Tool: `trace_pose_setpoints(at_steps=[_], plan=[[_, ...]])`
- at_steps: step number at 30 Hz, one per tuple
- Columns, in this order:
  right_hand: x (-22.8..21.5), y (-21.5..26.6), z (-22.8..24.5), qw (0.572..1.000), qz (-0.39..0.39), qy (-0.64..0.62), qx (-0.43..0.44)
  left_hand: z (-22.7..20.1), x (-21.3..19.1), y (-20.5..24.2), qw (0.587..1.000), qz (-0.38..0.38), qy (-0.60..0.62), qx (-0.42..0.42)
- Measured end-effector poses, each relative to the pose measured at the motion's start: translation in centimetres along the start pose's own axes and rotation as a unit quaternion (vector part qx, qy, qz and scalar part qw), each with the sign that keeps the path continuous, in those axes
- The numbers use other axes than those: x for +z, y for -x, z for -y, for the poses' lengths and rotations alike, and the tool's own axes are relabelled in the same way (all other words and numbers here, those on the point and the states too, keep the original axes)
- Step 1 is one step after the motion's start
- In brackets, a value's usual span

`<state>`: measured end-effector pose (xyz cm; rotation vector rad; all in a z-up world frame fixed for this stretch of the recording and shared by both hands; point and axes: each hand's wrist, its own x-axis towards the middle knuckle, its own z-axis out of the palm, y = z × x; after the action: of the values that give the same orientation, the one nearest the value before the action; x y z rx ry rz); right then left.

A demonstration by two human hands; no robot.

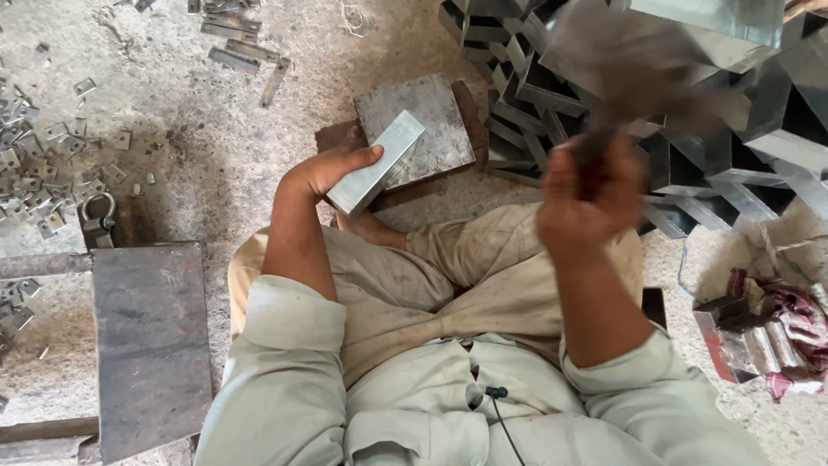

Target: The person sits cross-legged on the floor and repeatedly hammers small rectangular metal boxes on a metal anvil. They pick up each box, position it on the anvil, strike it with a hammer, and then toss it aside.

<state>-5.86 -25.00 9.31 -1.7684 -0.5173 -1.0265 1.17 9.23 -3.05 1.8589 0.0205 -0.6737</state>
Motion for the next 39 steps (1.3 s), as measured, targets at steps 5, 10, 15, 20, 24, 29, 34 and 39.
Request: trace_pose_setpoints(at_steps=[5, 10, 15, 20, 24, 29, 34, 39], plan=[[2.9, 2.7, -2.1, 0.960, 0.233, 0.053, 0.145, -1.0, 0.3, 0.9, 1.000, 0.001, 0.026, 0.004], [2.1, 3.3, -1.9, 0.958, 0.205, 0.010, 0.202, -0.5, 0.8, 1.4, 0.999, -0.001, 0.033, -0.004], [3.2, 4.2, -3.8, 0.936, 0.271, 0.021, 0.222, -0.7, 0.4, 0.7, 1.000, -0.012, -0.008, 0.012], [1.7, 4.8, -4.8, 0.930, 0.228, 0.025, 0.288, -1.8, 1.5, 2.3, 0.989, -0.122, -0.011, 0.085], [0.0, 2.0, -3.3, 0.929, 0.206, 0.055, 0.302, -3.6, 4.2, 0.7, 0.897, -0.271, -0.033, 0.347], [-3.8, -3.9, 0.6, 0.997, 0.063, -0.038, 0.020, -2.9, 6.3, -1.8, 0.896, -0.315, -0.096, 0.297], [-4.6, -5.1, 1.2, 0.984, -0.039, -0.169, -0.044, -2.2, 6.5, -2.6, 0.878, -0.339, -0.146, 0.304], [0.4, 0.4, -0.7, 0.975, 0.190, 0.057, 0.102, -2.2, 6.4, -2.4, 0.880, -0.338, -0.146, 0.299]])
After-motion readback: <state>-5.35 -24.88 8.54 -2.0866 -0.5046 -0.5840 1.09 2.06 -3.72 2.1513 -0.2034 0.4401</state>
